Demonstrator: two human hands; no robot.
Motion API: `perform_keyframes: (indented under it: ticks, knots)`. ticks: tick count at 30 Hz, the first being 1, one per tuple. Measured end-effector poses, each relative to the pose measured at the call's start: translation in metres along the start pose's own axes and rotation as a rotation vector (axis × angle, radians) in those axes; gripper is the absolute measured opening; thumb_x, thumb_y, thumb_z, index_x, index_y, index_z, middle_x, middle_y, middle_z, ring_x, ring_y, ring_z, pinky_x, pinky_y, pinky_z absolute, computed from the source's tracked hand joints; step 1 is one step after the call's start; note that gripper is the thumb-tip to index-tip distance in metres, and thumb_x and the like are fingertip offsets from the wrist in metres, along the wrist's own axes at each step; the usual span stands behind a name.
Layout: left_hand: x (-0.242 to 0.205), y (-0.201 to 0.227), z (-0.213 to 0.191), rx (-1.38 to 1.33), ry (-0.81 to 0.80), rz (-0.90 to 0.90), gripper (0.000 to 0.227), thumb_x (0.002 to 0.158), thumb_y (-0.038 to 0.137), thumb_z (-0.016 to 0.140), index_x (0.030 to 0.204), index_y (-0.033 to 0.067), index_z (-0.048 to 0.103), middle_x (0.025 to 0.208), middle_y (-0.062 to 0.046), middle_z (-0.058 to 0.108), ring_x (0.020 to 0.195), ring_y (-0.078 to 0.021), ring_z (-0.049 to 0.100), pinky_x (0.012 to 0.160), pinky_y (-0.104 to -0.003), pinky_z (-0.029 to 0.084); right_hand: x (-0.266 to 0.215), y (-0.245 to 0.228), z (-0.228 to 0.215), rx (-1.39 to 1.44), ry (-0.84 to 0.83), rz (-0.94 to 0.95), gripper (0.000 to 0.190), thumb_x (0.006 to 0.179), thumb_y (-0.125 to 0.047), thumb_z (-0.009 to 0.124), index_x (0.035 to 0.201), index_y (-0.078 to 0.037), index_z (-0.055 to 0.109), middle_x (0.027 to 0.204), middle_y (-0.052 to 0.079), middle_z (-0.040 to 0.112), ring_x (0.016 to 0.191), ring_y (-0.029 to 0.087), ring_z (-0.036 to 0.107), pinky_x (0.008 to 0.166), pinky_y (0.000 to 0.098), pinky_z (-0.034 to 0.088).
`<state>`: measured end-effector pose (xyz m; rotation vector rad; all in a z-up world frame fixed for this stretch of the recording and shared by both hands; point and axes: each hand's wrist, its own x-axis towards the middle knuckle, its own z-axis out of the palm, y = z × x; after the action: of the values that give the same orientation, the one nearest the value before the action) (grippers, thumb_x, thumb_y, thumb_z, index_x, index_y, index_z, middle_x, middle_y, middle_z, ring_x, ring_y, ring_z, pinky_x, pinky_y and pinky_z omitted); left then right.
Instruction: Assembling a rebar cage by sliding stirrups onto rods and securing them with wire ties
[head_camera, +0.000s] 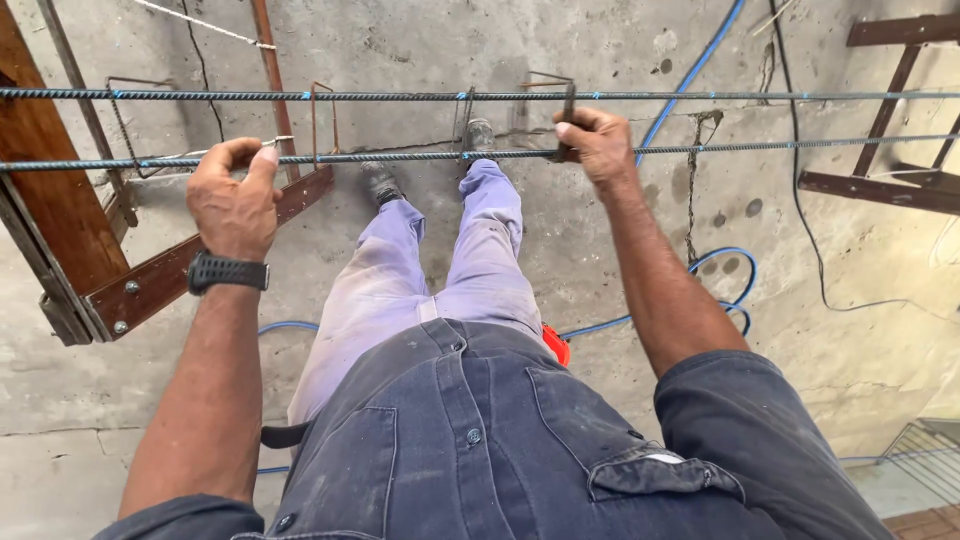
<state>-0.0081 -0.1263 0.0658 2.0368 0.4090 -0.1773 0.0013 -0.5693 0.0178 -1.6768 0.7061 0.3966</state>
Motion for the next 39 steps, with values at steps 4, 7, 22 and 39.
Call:
perform_keyframes:
  ticks: [4, 7, 22, 39]
  knots:
    - [-0.001, -0.028, 0.005, -0.022, 0.001, -0.009, 0.014, 0.102, 0.009, 0.074, 0.112, 0.0, 0.07, 0.094, -0.013, 0.064, 0.065, -0.0165, 0.068, 0.049, -0.024, 0.056, 0.014, 0.016, -0.039, -0.09, 0.005, -0.041, 0.018, 0.086, -0.01, 0.075, 0.105, -0.011, 0.076, 0.084, 0.001, 0.067, 0.077, 0.007, 0.065, 0.069, 0.0264, 0.065]
    - [-0.003, -0.016, 0.008, 0.021, 0.0, 0.002, 0.012, 0.098, 0.015, 0.071, 0.107, 0.0071, 0.073, 0.098, -0.004, 0.068, 0.06, -0.0142, 0.065, 0.049, -0.024, 0.056, 0.01, 0.006, -0.056, -0.094, -0.019, -0.072, 0.018, 0.088, -0.005, 0.072, 0.106, -0.005, 0.074, 0.086, 0.0, 0.069, 0.07, 0.009, 0.064, 0.061, 0.0243, 0.063]
    - [-0.028, 0.013, 0.009, 0.168, -0.046, 0.11, 0.011, 0.11, 0.005, 0.066, 0.115, -0.004, 0.07, 0.097, -0.015, 0.071, 0.06, -0.0189, 0.066, 0.047, -0.03, 0.051, 0.004, 0.013, -0.097, -0.143, 0.121, -0.122, 0.016, 0.085, -0.007, 0.069, 0.099, -0.004, 0.076, 0.071, -0.001, 0.064, 0.057, 0.007, 0.054, 0.049, 0.0207, 0.047]
    - [-0.075, 0.056, 0.099, 0.099, -0.016, -0.085, 0.015, 0.107, 0.015, 0.068, 0.114, 0.0031, 0.071, 0.094, -0.008, 0.069, 0.063, -0.0167, 0.065, 0.056, -0.027, 0.052, 0.043, 0.038, -0.251, -0.17, 0.197, -0.139, 0.017, 0.083, -0.006, 0.076, 0.099, -0.004, 0.076, 0.08, 0.003, 0.071, 0.066, 0.011, 0.064, 0.056, 0.0247, 0.058]
